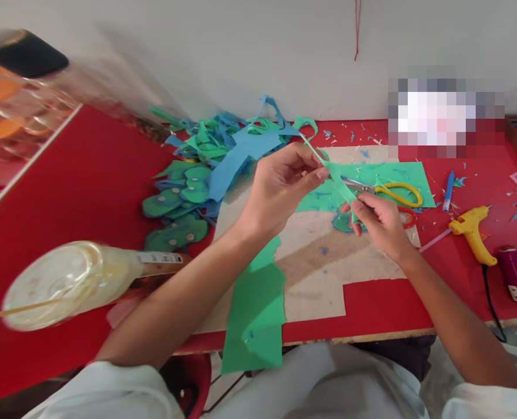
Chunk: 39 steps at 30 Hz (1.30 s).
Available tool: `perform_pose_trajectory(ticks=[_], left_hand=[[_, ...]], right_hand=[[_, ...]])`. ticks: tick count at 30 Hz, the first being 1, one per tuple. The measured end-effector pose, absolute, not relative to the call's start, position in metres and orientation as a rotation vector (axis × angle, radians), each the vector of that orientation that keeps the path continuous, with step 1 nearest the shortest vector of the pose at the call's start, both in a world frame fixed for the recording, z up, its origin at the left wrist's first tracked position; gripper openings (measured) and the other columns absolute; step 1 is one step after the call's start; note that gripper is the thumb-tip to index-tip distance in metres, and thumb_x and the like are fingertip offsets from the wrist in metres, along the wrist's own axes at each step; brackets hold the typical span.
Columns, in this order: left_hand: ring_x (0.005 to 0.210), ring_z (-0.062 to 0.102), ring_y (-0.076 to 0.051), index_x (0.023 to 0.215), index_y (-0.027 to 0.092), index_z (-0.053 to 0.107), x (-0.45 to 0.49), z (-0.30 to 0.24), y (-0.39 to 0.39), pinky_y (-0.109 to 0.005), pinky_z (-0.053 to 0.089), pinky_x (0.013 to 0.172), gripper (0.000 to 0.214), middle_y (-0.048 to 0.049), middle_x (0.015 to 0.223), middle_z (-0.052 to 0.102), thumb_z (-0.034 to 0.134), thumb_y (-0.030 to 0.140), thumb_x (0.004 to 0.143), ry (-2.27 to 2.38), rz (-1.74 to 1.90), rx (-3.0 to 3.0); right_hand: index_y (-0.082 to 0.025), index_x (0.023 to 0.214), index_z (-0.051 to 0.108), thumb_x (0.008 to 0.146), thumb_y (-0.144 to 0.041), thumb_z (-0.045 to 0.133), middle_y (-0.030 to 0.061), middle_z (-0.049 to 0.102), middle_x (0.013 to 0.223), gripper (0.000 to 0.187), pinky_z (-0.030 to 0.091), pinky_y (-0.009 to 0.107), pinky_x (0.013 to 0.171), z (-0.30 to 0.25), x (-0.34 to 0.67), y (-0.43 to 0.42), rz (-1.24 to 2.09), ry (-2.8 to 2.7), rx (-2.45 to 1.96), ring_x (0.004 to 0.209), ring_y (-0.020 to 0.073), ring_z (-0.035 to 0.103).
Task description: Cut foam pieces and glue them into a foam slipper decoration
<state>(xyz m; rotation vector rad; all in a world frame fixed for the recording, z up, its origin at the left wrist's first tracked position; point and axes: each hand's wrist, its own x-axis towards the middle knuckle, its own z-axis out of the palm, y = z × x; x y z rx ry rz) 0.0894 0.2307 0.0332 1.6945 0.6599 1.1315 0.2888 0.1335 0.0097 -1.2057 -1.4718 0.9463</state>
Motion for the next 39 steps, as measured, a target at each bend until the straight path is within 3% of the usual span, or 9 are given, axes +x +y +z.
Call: perform_pose_trajectory(ticks=[3, 6, 8, 15, 23, 27, 32, 39], left_hand=[[0.083, 0.066, -0.014, 0.099, 0.025, 0.068, 0.091, 0.033, 0.230, -0.028, 0.058, 0.076, 0.015, -0.0008, 0.093, 0.070, 0.078, 0.036, 0.100, 0.628, 1.111, 1.698], [0.078, 0.065, -0.014, 0.102, 0.025, 0.070, 0.092, 0.035, 0.226, -0.028, 0.058, 0.073, 0.005, -0.0001, 0.088, 0.067, 0.074, 0.027, 0.099, 0.564, 1.037, 1.712], [0.075, 0.067, -0.014, 0.107, 0.025, 0.072, 0.093, 0.036, 0.222, -0.028, 0.058, 0.070, 0.009, 0.0006, 0.085, 0.065, 0.071, 0.023, 0.098, 0.552, 0.968, 1.720], [0.075, 0.070, -0.012, 0.116, 0.022, 0.072, 0.096, 0.031, 0.219, -0.025, 0.059, 0.074, 0.023, 0.0017, 0.084, 0.072, 0.072, 0.015, 0.094, 0.569, 0.932, 1.778], [0.079, 0.067, -0.011, 0.098, 0.021, 0.067, 0.094, 0.030, 0.219, -0.023, 0.057, 0.077, 0.012, 0.0028, 0.088, 0.071, 0.068, 0.011, 0.091, 0.681, 0.942, 1.911], [0.081, 0.070, -0.012, 0.100, 0.020, 0.071, 0.093, 0.031, 0.217, -0.024, 0.057, 0.077, 0.009, 0.0009, 0.091, 0.076, 0.069, 0.012, 0.098, 0.666, 0.974, 2.021], [0.091, 0.075, -0.014, 0.106, 0.020, 0.079, 0.094, 0.022, 0.216, -0.027, 0.057, 0.083, 0.012, -0.0035, 0.102, 0.083, 0.068, 0.015, 0.108, 0.567, 1.302, 2.341], [0.089, 0.075, -0.015, 0.112, 0.024, 0.075, 0.092, 0.015, 0.212, -0.035, 0.049, 0.081, 0.019, -0.0020, 0.105, 0.086, 0.057, 0.018, 0.115, 0.421, 1.538, 2.678]], right_hand=[[-0.026, 0.084, 0.075, 0.108, -0.066, 0.062, -0.0010, 0.067, 0.063, 0.048, 0.054, 0.034, 0.062, 0.006, 0.289, 0.135, 0.972, -1.518, -1.203, 0.060, 0.0181, 0.065], [-0.028, 0.091, 0.075, 0.104, -0.074, 0.064, 0.0024, 0.076, 0.083, 0.049, 0.060, 0.038, 0.076, 0.004, 0.288, 0.138, 1.015, -1.568, -1.152, 0.076, 0.0216, 0.072], [-0.029, 0.094, 0.074, 0.100, -0.079, 0.064, 0.0031, 0.078, 0.089, 0.052, 0.062, 0.040, 0.080, 0.003, 0.287, 0.140, 1.037, -1.557, -1.117, 0.083, 0.0237, 0.073], [-0.025, 0.081, 0.069, 0.101, -0.063, 0.076, 0.0000, 0.066, 0.074, 0.043, 0.048, 0.032, 0.059, 0.002, 0.291, 0.137, 0.972, -1.479, -1.214, 0.065, 0.0171, 0.058], [-0.024, 0.076, 0.065, 0.098, -0.066, 0.077, -0.0028, 0.055, 0.066, 0.049, 0.043, 0.028, 0.052, 0.004, 0.286, 0.137, 0.979, -1.390, -1.149, 0.059, 0.0133, 0.052], [-0.024, 0.075, 0.066, 0.097, -0.062, 0.081, -0.0038, 0.053, 0.063, 0.046, 0.041, 0.027, 0.049, 0.004, 0.288, 0.137, 0.935, -1.320, -1.158, 0.056, 0.0128, 0.050], [-0.024, 0.076, 0.066, 0.099, -0.054, 0.082, -0.0056, 0.052, 0.062, 0.041, 0.038, 0.025, 0.047, -0.005, 0.296, 0.138, 0.917, -1.144, -1.118, 0.051, 0.0102, 0.046], [-0.024, 0.080, 0.070, 0.099, -0.051, 0.084, -0.0065, 0.054, 0.063, 0.036, 0.039, 0.024, 0.046, -0.006, 0.296, 0.138, 0.936, -1.127, -1.050, 0.049, 0.0085, 0.044]])
